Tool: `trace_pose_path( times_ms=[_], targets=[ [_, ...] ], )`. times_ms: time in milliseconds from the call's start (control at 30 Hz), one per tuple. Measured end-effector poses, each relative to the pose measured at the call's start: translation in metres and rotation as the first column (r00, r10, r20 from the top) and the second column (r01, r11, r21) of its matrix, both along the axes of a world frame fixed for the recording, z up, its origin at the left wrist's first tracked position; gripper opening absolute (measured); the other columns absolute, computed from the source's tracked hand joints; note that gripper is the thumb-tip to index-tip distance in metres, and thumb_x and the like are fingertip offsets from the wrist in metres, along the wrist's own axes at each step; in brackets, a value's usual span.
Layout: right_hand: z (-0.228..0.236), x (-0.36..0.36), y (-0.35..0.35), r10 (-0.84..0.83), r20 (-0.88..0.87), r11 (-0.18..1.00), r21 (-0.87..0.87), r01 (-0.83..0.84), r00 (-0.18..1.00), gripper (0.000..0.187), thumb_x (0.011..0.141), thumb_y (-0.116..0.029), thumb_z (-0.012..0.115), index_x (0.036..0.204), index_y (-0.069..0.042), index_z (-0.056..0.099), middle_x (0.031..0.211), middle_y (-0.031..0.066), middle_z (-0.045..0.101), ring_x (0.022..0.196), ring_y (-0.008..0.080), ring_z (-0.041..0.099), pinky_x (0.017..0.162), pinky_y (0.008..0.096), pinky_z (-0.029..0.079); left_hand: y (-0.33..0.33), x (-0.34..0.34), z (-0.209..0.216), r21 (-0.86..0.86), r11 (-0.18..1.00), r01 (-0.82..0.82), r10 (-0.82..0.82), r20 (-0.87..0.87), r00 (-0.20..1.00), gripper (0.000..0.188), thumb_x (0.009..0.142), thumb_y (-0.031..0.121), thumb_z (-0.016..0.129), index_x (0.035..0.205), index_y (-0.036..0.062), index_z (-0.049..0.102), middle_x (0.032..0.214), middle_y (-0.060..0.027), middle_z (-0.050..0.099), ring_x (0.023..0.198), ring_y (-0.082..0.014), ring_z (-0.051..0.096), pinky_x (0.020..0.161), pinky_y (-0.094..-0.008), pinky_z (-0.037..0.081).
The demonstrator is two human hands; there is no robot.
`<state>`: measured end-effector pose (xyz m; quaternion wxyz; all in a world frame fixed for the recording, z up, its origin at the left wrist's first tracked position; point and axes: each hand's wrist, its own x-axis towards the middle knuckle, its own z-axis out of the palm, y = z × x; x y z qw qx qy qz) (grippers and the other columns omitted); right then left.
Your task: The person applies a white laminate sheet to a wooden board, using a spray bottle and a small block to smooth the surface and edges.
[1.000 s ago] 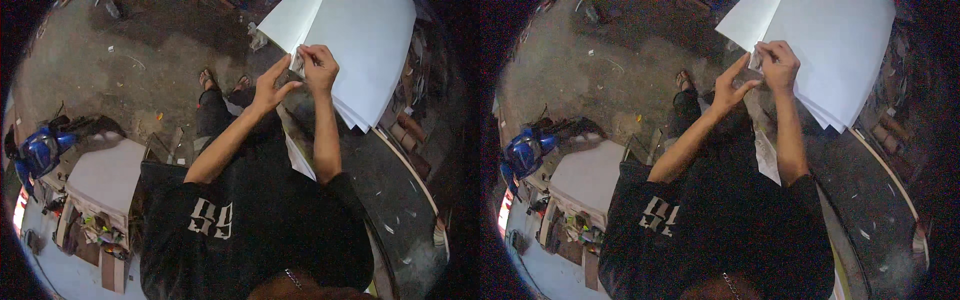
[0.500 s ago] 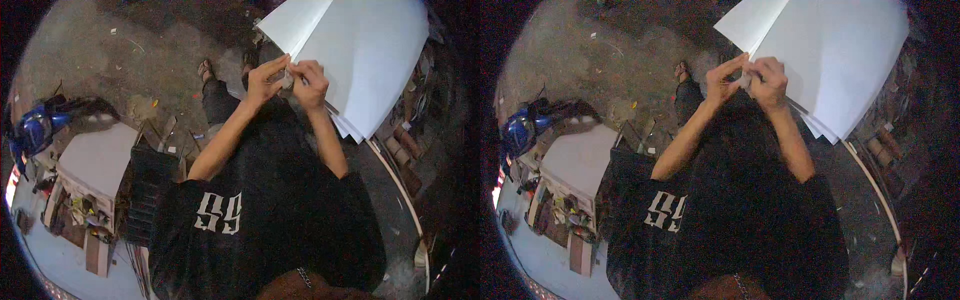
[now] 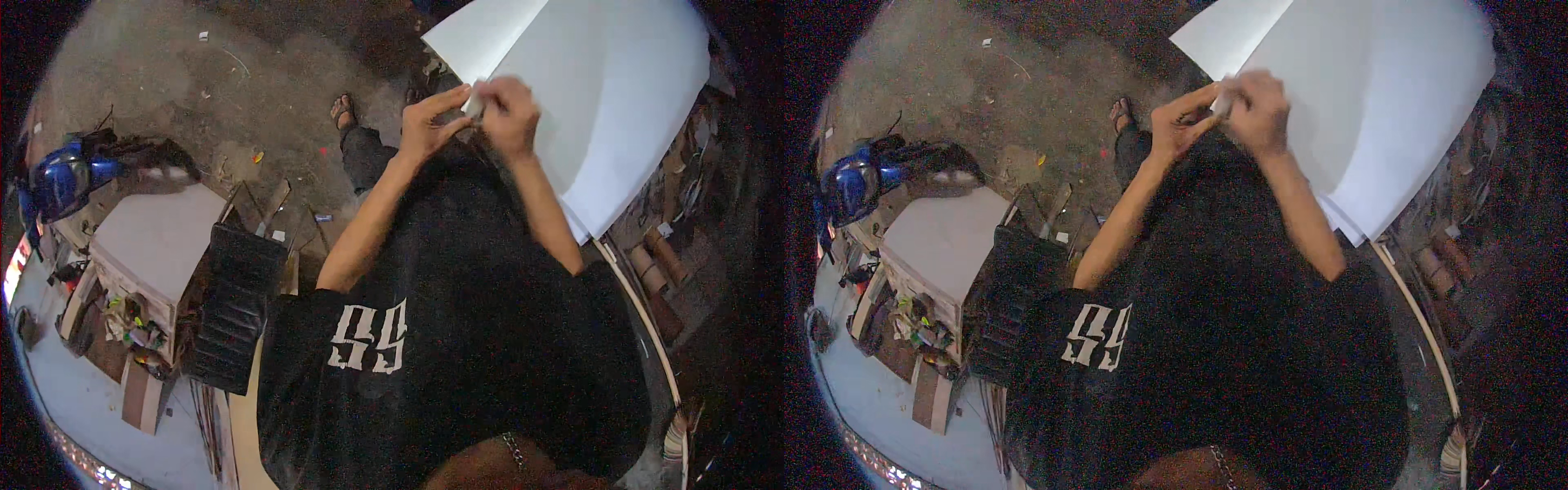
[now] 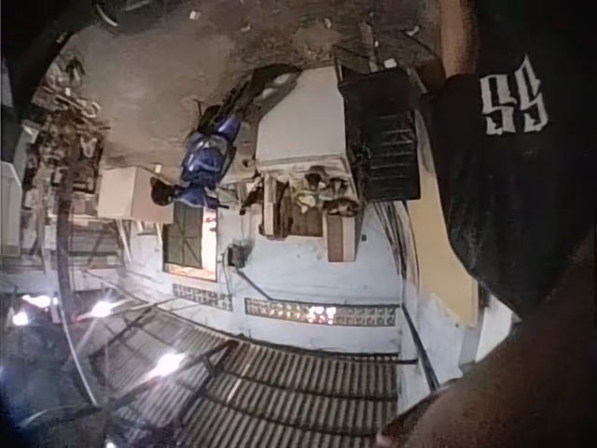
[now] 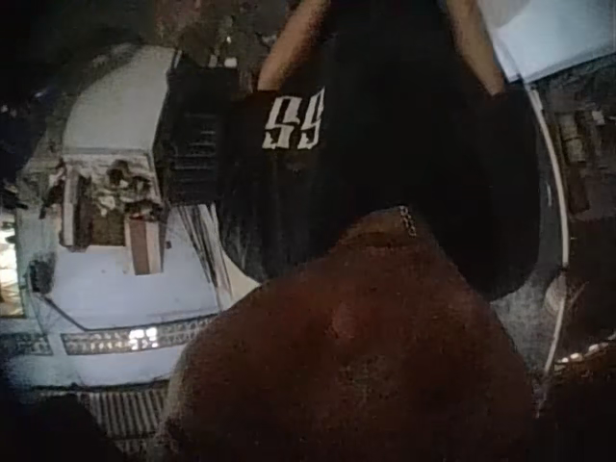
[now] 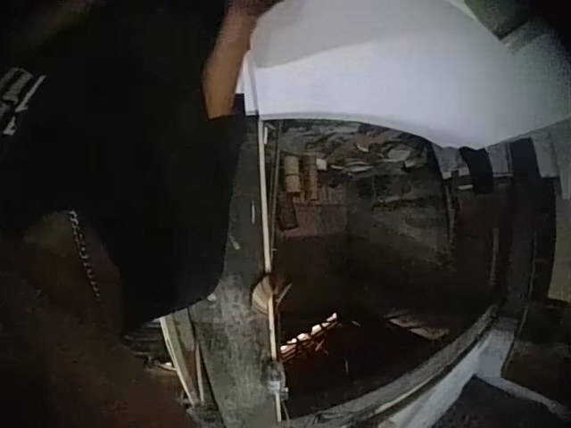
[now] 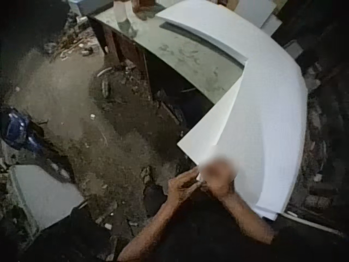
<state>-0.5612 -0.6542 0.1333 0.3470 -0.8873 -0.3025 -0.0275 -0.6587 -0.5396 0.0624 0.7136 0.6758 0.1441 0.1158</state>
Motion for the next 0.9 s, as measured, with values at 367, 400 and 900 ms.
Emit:
trace_pose_path(
  times_ms=[367, 400, 900],
  targets=[
    [-0.014, -0.025, -0.003, 0.003, -0.028, 1.0, -0.014, -0.003, 1.0, 0.014, 0.073, -0.003, 0.064, 0.086, -0.008, 0.068, 0.087, 0.0118, 0.065, 0.083, 0.0324, 0.063, 0.078, 0.044, 0.05, 0.006, 0.0, 0.004, 0.023, 1.0, 0.0, -0.001, 0.057, 0.998, 0.047, 0.069, 0.009, 0.084, 0.115, 0.007, 0.071, 0.118, -0.0113, 0.069, 0.109, -0.022, 0.067, 0.091, -0.0317, 0.054],
    [-0.013, -0.014, -0.004, -0.002, 0.0, 1.0, -0.009, 0.002, 1.0, 0.015, 0.074, -0.003, 0.063, 0.086, -0.008, 0.068, 0.087, 0.0118, 0.065, 0.083, 0.0323, 0.063, 0.078, 0.0434, 0.05, 0.007, 0.002, 0.009, 0.024, 1.0, -0.002, 0.0, 0.067, 0.998, 0.047, 0.07, 0.012, 0.086, 0.114, 0.0065, 0.071, 0.118, -0.0114, 0.069, 0.108, -0.0219, 0.067, 0.091, -0.0317, 0.054],
    [0.025, -0.039, -0.019, -0.356, -0.159, 0.934, -0.023, 0.357, 0.921, 0.014, 0.083, -0.008, 0.071, 0.096, -0.005, 0.071, 0.091, 0.0128, 0.068, 0.081, 0.0253, 0.067, 0.073, 0.0342, 0.054, 0.027, 0.007, 0.02, 0.207, 0.948, 0.241, -0.264, 0.093, 0.96, 0.055, 0.074, 0.018, 0.083, 0.122, 0.0005, 0.062, 0.121, -0.0189, 0.065, 0.11, -0.0321, 0.065, 0.09, -0.0372, 0.053]
  ],
)
